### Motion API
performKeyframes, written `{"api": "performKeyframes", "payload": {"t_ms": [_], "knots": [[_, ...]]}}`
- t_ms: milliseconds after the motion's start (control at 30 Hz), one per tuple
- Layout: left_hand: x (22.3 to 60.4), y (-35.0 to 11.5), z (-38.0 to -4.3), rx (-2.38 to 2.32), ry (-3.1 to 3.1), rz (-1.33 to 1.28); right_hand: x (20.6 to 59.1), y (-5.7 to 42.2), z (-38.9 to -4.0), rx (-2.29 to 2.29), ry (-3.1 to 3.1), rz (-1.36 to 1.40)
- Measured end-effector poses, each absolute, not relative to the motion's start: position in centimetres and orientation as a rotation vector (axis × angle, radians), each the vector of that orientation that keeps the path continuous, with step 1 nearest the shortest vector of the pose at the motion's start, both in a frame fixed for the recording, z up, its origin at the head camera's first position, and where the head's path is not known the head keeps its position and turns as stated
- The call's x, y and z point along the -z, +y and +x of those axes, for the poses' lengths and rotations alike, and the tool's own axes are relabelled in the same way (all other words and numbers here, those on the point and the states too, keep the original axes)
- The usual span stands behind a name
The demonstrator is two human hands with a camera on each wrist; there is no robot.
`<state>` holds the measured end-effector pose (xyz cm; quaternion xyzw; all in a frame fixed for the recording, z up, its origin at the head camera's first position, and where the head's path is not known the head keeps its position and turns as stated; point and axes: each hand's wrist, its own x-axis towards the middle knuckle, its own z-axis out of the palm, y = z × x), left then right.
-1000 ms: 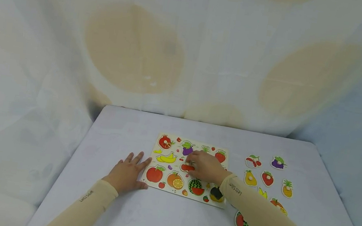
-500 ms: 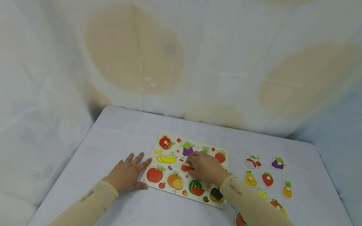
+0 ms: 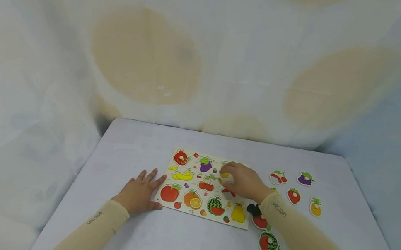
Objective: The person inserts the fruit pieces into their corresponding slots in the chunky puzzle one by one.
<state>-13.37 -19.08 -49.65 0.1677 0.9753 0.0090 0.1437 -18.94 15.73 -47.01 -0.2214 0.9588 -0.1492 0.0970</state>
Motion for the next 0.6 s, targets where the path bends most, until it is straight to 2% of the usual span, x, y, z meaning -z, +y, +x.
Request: {"api": "performKeyframes", "payload": {"t_ms": [200, 600], "knots": [[50.0, -19.6, -13.6, -0.044, 2.805, 0.482, 45.7, 20.3, -18.1, 0.467, 2.880, -0.540], [50.3, -20.5, -13.5, -0.040, 2.813, 0.466, 45.5, 28.0, -15.8, 0.487, 2.961, -0.393]]}}
